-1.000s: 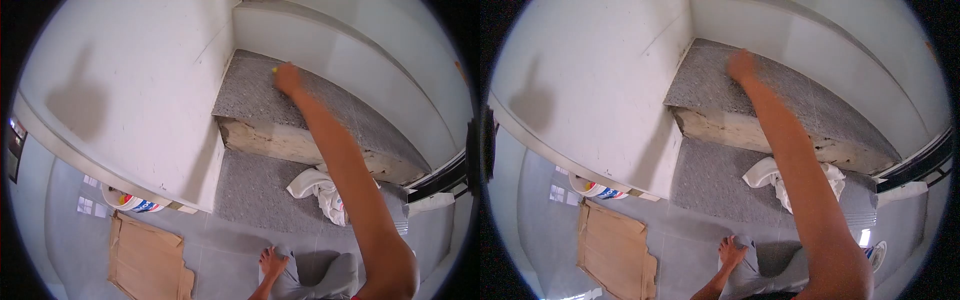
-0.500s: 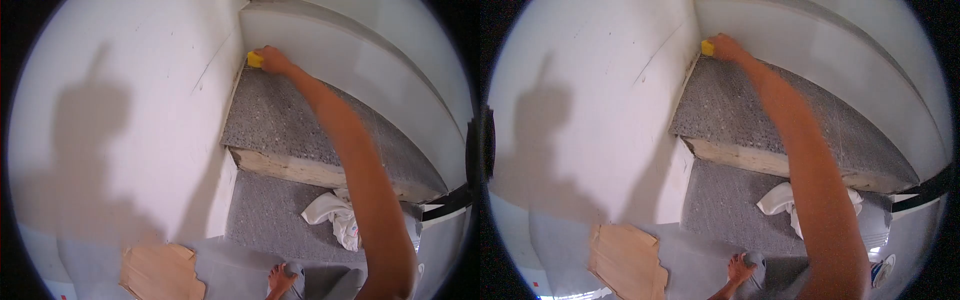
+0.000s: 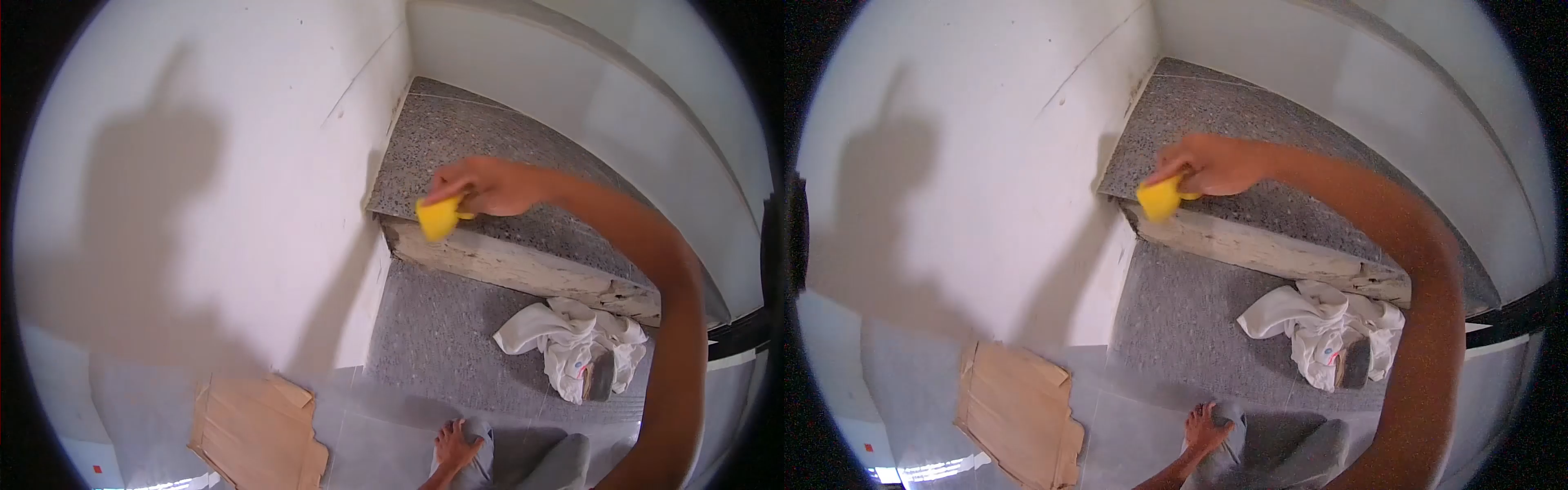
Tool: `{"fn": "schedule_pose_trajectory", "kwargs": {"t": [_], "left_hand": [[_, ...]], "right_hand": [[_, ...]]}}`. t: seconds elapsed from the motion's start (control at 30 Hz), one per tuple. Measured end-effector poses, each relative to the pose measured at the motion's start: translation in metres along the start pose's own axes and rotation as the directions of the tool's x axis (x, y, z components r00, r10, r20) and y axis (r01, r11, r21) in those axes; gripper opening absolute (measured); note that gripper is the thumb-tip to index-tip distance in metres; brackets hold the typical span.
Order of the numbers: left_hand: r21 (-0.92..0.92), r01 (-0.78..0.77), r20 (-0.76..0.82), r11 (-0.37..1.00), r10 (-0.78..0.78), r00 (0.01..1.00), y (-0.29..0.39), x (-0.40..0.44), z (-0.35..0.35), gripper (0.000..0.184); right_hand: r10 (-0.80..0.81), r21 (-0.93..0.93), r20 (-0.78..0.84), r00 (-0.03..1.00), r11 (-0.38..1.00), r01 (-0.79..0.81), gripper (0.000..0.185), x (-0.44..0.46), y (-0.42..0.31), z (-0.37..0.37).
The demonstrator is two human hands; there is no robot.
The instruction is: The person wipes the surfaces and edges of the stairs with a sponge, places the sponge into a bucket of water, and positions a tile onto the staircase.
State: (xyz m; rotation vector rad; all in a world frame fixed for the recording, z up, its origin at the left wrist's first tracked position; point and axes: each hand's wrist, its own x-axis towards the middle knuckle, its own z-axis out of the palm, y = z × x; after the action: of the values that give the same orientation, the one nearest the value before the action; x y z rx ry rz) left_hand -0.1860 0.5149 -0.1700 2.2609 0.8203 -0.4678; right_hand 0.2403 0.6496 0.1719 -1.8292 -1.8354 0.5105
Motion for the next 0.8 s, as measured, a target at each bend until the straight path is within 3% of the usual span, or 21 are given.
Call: {"fn": "schedule_pose_trajectory", "kwargs": {"t": [0.07,0.13,0.17,0.2,0.23,0.3,0.37,0.4,0.47,0.53,0.57,0.63,0.67,0.73,0.77,0.8], "left_hand": [[-0.02,-0.006,-0.016,1.0,0.006,1.0,-0.001,-0.002,0.002,0.073],[-0.028,-0.019,-0.029,0.999,0.018,0.999,-0.002,-0.005,0.003,0.073],[-0.029,-0.026,-0.035,0.999,0.025,0.999,-0.004,-0.004,0.005,0.073],[-0.024,-0.003,-0.031,1.0,0.002,1.0,-0.006,-0.005,0.007,0.073],[-0.025,0.006,-0.038,1.0,-0.007,0.999,-0.002,-0.005,0.006,0.074],[-0.031,-0.004,-0.036,1.0,0.003,0.999,-0.003,-0.004,0.008,0.074],[-0.027,-0.004,-0.019,1.0,0.004,1.0,-0.003,-0.001,0.008,0.074],[-0.031,-0.01,-0.029,0.999,0.009,1.0,-0.002,-0.003,0.007,0.073],[-0.033,-0.015,-0.029,0.999,0.014,0.999,-0.001,-0.007,0.005,0.072],[-0.046,0.009,0.001,0.999,-0.009,1.0,0.001,-0.006,-0.001,0.073],[-0.05,0.014,-0.01,0.999,-0.014,1.0,0.001,-0.004,-0.001,0.073],[-0.04,-0.006,-0.013,0.999,0.006,1.0,-0.004,-0.002,0.003,0.073],[-0.04,-0.002,-0.013,0.999,0.001,1.0,-0.007,-0.003,0.007,0.073],[-0.029,-0.041,-0.052,0.999,0.04,0.998,-0.01,0.001,0.012,0.073],[-0.022,-0.048,-0.048,0.999,0.047,0.998,-0.01,0.004,0.009,0.073],[-0.032,-0.023,-0.025,0.999,0.023,0.999,-0.009,0.003,0.007,0.073]], "right_hand": [[0.269,0.063,-0.334,0.904,0.963,-0.263,0.035,-0.019,-0.009,-0.005],[0.197,0.01,-0.546,0.814,0.973,-0.228,0.034,-0.012,0.022,-0.048],[0.192,0.003,-0.55,0.813,0.974,-0.228,0.034,-0.011,0.047,-0.047],[0.329,-0.228,-0.544,0.772,0.828,-0.512,0.035,-0.009,0.081,-0.034],[0.431,-0.441,-0.58,0.692,0.548,-0.711,0.037,-0.009,0.086,-0.037],[0.454,-0.317,-0.59,0.667,0.63,-0.709,0.042,-0.008,0.035,0.009],[0.289,-0.09,-0.152,0.945,0.948,-0.304,0.038,-0.029,-0.022,0.007],[0.296,-0.089,-0.153,0.943,0.946,-0.311,0.038,-0.032,-0.027,0.001],[0.177,-0.381,-0.376,0.91,0.865,-0.326,0.037,-0.035,-0.024,-0.014],[0.15,-0.312,-0.705,0.693,0.812,-0.494,0.027,-0.029,0.059,-0.038],[0.139,-0.316,-0.704,0.696,0.817,-0.483,0.027,-0.022,0.085,-0.044],[0.341,-0.333,-0.785,0.517,0.472,-0.816,0.027,-0.007,0.118,-0.053],[0.342,-0.332,-0.783,0.519,0.476,-0.815,0.027,0.001,0.11,-0.044],[0.267,-0.675,-0.579,0.77,0.373,-0.637,0.029,0.021,0.077,-0.02],[0.192,-0.538,-0.508,0.84,0.691,-0.483,0.029,0.028,0.08,-0.019],[0.083,-0.328,-0.46,0.884,0.91,-0.255,0.03,0.035,0.083,-0.02]]}}
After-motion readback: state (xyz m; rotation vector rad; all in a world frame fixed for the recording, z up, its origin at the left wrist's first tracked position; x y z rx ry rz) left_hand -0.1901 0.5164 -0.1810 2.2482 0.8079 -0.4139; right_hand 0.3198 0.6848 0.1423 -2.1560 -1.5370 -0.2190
